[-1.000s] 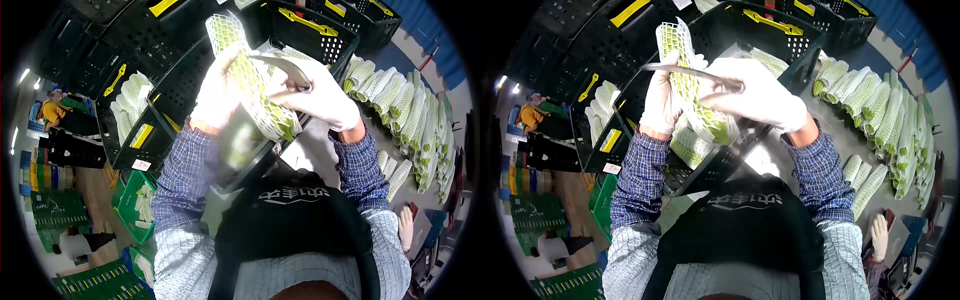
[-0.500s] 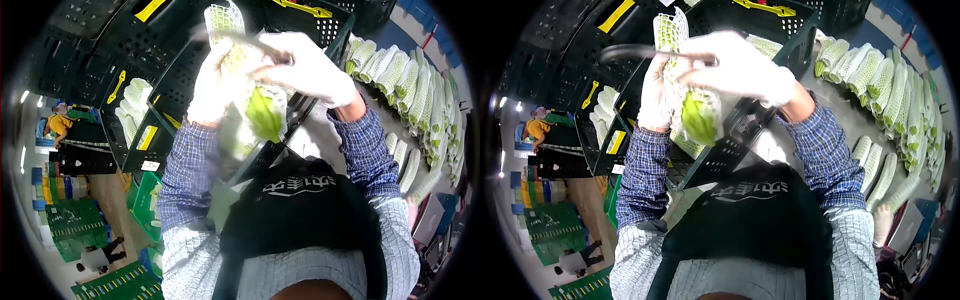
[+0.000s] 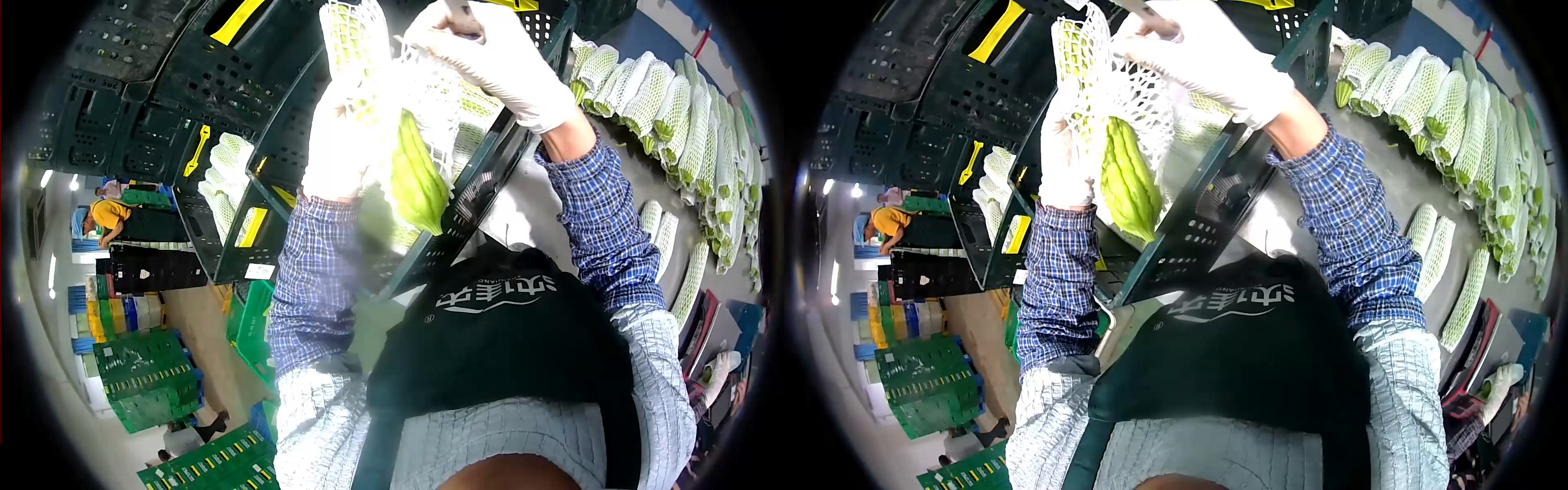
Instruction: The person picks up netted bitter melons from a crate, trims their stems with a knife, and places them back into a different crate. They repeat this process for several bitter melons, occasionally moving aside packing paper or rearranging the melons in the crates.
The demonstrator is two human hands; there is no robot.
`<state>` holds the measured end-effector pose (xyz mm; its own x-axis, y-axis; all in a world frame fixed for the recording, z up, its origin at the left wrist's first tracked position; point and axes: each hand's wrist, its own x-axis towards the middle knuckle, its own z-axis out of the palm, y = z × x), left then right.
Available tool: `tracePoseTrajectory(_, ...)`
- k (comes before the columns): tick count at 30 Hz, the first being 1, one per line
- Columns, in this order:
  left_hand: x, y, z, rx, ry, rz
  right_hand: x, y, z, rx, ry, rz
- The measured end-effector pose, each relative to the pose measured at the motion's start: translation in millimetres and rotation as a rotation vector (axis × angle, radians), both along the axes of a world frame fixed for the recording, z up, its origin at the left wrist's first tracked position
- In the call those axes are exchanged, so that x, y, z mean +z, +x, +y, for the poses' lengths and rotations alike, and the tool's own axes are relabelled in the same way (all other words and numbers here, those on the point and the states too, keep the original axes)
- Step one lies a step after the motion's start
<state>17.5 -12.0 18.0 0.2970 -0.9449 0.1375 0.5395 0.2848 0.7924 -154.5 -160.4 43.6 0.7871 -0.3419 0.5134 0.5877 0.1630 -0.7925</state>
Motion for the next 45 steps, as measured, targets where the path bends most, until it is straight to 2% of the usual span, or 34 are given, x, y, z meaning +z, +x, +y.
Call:
tracePoseTrajectory(1,2.1,0.2,-0.1,-0.042,-0.004,0.07,-1.4,0.4,8.1,-0.078,0.045,-0.043)
tracePoseTrajectory(2,5.7,-0.3,-0.7,-0.084,-0.01,0.139,-0.4,-8.2,2.5,-0.232,-0.053,0.172)
tracePoseTrajectory(3,8.6,-0.3,-1.5,-0.129,-0.018,0.207,2.3,-15.8,-0.3,-0.214,-0.088,0.2)
tracePoseTrajectory(5,0.1,12.8,2.0,0.066,0.074,-0.003,1.9,-33.0,-9.7,-0.199,-0.106,0.283)
tracePoseTrajectory(6,-2.4,15.6,-3.3,0.135,0.115,-0.105,11.1,-34.4,-3.2,-0.239,-0.1,0.241)
tracePoseTrajectory(7,17.8,-7.2,4.6,0.222,0.197,-0.238,12.0,-33.9,0.8,-0.378,-0.323,0.194)
tracePoseTrajectory(9,20.1,-12.6,9.7,0.271,0.122,-0.651,11.5,-35.8,4.4,-0.689,-0.7,0.128)
tracePoseTrajectory(10,25.9,-14.5,7.8,0.269,0.121,-0.703,11.7,-32.6,13.2,-0.78,-0.815,0.123)
tracePoseTrajectory(13,45.3,-0.8,-17.9,0.137,0.122,-0.624,12.8,-32.8,28.4,-0.931,-1.084,0.293)
tracePoseTrajectory(14,52.3,-1.8,-28.9,0.032,0.123,-0.489,33.3,-46.3,35.3,-0.839,-1.164,0.576)
tracePoseTrajectory(16,65.1,-26.8,-40.6,-0.175,0.141,-0.169,23.4,-65.6,31.7,-1.124,-1.154,0.426)
tracePoseTrajectory(17,72.0,-47.8,-44.3,-0.265,0.164,-0.005,26.1,-84.3,30.8,-0.984,-1.113,0.712)
tracePoseTrajectory(18,78.8,-68.6,-47.7,-0.344,0.2,0.153,18.6,-92.6,24.3,-1.015,-1.023,0.786)
tracePoseTrajectory(21,75.6,-100.6,-60.1,-0.508,0.237,0.125,-12.6,-146.4,29.6,-1.013,-0.715,0.823)
tracePoseTrajectory(22,82.1,-114.9,-57.8,-0.422,0.293,0.051,-48.5,-155.5,33.6,-1.306,-0.803,0.56)
tracePoseTrajectory(23,76.3,-110.8,-58.3,-0.407,0.242,-0.034,-43.7,-183.7,45.2,-1.309,-0.797,0.704)
tracePoseTrajectory(24,67.6,-101.6,-59.8,-0.387,0.193,-0.119,-41.1,-209.3,53.1,-1.263,-0.76,1.004)
tracePoseTrajectory(26,51.2,-76.6,-57.8,-0.348,0.148,-0.28,-74.8,-267.5,51.0,-1.26,-0.481,1.199)
tracePoseTrajectory(28,43.6,-54.1,-52.3,-0.316,0.132,-0.456,-87.8,-324.5,61.0,-1.355,-0.395,1.575)
tracePoseTrajectory(29,33.7,-38.3,-50.1,-0.257,0.173,-0.367,-106.3,-351.9,59.9,-1.38,-0.385,1.776)
tracePoseTrajectory(30,27.7,-23.7,-47.5,-0.229,0.192,-0.41,-132.6,-380.2,59.9,-1.401,-0.363,1.978)
tracePoseTrajectory(33,13.0,9.8,-45.8,-0.184,0.242,-0.419,-202.9,-452.6,71.6,-1.396,-0.24,2.202)
tracePoseTrajectory(35,2.9,21.8,-45.8,-0.168,0.271,-0.409,-214.9,-473.9,73.8,-1.276,-0.113,2.337)
tracePoseTrajectory(36,-0.4,24.4,-45.0,-0.153,0.281,-0.432,-220.9,-481.9,74.4,-1.229,-0.059,2.372)
tracePoseTrajectory(38,-9.5,30.4,-44.6,-0.127,0.302,-0.484,-231.0,-494.4,75.0,-1.28,0.002,2.351)
tracePoseTrajectory(42,-31.0,52.4,-44.6,-0.098,0.297,-0.437,-223.0,-477.2,63.5,-1.412,-0.154,2.424)
tracePoseTrajectory(44,-34.1,51.9,-44.9,-0.044,0.316,-0.385,-197.1,-436.7,50.2,-1.561,-0.187,2.143)
tracePoseTrajectory(45,-35.9,54.7,-45.0,-0.039,0.312,-0.368,-207.9,-416.0,46.8,-1.655,-0.197,1.78)
